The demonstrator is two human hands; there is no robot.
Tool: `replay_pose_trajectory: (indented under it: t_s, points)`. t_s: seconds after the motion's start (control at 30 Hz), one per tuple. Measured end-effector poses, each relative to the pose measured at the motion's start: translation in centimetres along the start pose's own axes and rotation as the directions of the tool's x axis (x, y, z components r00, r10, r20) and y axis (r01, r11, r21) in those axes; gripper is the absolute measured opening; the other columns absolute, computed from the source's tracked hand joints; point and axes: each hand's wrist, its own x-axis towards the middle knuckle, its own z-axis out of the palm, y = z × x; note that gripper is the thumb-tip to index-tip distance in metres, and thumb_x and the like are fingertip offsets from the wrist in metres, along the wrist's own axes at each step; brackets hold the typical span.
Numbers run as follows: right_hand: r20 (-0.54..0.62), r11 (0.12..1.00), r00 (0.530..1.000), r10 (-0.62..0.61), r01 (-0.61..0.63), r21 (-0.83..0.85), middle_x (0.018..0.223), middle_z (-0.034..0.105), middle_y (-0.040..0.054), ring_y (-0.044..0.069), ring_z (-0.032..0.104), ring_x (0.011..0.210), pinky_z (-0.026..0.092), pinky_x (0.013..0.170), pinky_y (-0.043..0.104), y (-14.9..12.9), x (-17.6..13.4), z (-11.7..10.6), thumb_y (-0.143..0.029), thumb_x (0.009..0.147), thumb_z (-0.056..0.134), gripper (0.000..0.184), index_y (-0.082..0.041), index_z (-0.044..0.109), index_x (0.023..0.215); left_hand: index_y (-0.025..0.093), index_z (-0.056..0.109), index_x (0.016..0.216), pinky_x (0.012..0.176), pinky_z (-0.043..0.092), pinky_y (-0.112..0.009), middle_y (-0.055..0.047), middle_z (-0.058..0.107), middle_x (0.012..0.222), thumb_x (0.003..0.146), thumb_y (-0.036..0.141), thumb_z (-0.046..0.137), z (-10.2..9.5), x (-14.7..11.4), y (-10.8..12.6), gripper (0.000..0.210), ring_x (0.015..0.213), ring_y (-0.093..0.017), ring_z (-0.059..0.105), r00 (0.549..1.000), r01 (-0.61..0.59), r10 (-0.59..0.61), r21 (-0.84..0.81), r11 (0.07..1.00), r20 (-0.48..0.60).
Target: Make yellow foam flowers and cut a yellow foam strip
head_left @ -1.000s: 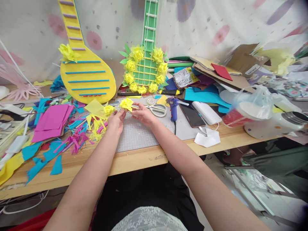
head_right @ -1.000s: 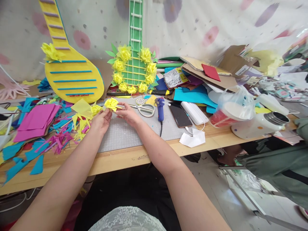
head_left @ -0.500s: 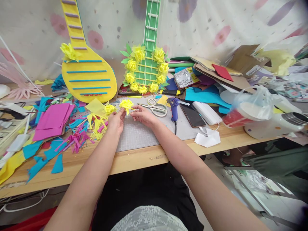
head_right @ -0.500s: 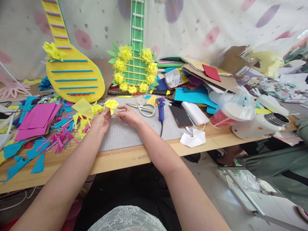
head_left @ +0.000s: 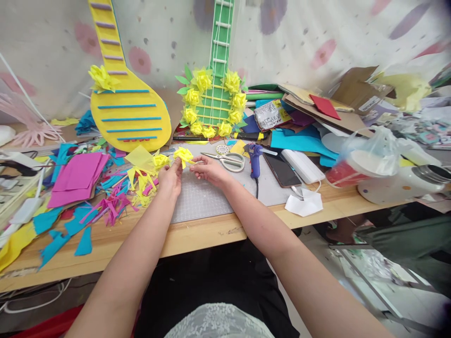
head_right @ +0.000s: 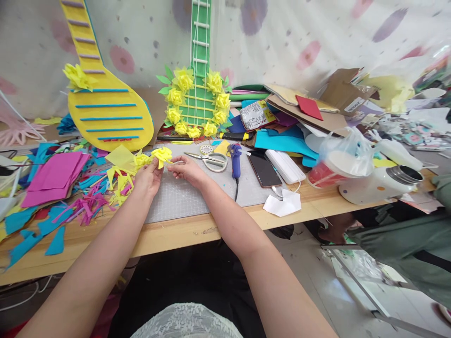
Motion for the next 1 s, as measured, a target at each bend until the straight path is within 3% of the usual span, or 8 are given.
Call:
replay_pose_trajectory:
  t_s: [0.17, 0.3, 0.53, 0.77, 1.0]
  points:
    - [-0.057, 0.997, 0.998, -0.036, 0.032, -0.066, 0.053, 0.055, -0.0080, 0.005, 0.047, 0.045, 0.036, 0.043, 0.017, 0.3, 0.3, -0.2, -0.021, 0.054, 0.076, 0.036, -0.018, 0.047, 0.075, 0.018, 0.045, 0.074, 0.077, 0.048, -0.022, 0.004, 0.062, 0.066, 0.067, 0.007, 0.072, -0.1, 0.0, 0.0, 0.030, 0.064, -0.008, 0.064, 1.000, -0.023, 0.023, -0.008, 1.000, 0.004]
    - [-0.084, 0.997, 0.996, -0.034, 0.028, -0.076, 0.055, 0.060, -0.0040, 0.004, 0.044, 0.043, 0.032, 0.041, 0.017, 0.0, 0.3, -0.4, -0.019, 0.059, 0.070, 0.025, -0.017, 0.046, 0.066, 0.017, 0.051, 0.077, 0.078, 0.048, -0.022, 0.002, 0.065, 0.069, 0.069, 0.005, 0.068, 0.2, -0.4, 0.3, 0.022, 0.063, -0.007, 0.063, 0.999, 0.024, -0.024, 0.001, 1.000, 0.032]
    - [-0.154, 0.999, 0.988, -0.004, -0.003, -0.045, 0.052, 0.061, -0.0016, 0.004, 0.044, 0.041, 0.032, 0.039, 0.016, -0.5, 0.3, -0.8, -0.011, 0.063, 0.062, 0.016, -0.017, 0.047, 0.062, 0.018, 0.051, 0.077, 0.077, 0.049, -0.022, 0.002, 0.065, 0.065, 0.071, 0.003, 0.060, 0.3, -0.9, 0.6, 0.019, 0.061, -0.008, 0.064, 0.994, 0.106, -0.106, 0.038, 0.994, -0.011]
    - [-0.095, 0.995, 0.991, 0.093, -0.095, -0.014, 0.054, 0.062, -0.0002, 0.004, 0.042, 0.039, 0.032, 0.037, 0.014, -0.7, 0.1, -0.7, -0.009, 0.066, 0.062, 0.016, -0.016, 0.048, 0.065, 0.019, 0.048, 0.082, 0.085, 0.049, -0.028, 0.001, 0.066, 0.068, 0.074, 0.001, 0.057, 0.3, -0.9, 0.7, 0.022, 0.068, -0.011, 0.067, 0.995, 0.104, -0.103, 0.029, 0.994, -0.016]
    - [-0.004, 0.991, 0.991, 0.131, -0.131, -0.025, 0.057, 0.063, -0.0005, 0.003, 0.044, 0.040, 0.036, 0.039, 0.014, -0.4, 0.2, -0.7, -0.011, 0.072, 0.061, 0.012, -0.014, 0.050, 0.070, 0.020, 0.034, 0.075, 0.079, 0.051, -0.026, 0.004, 0.060, 0.059, 0.070, -0.003, 0.059, 0.6, -1.0, 0.7, 0.035, 0.056, -0.009, 0.064, 0.994, 0.022, -0.018, 0.031, 0.999, -0.105]
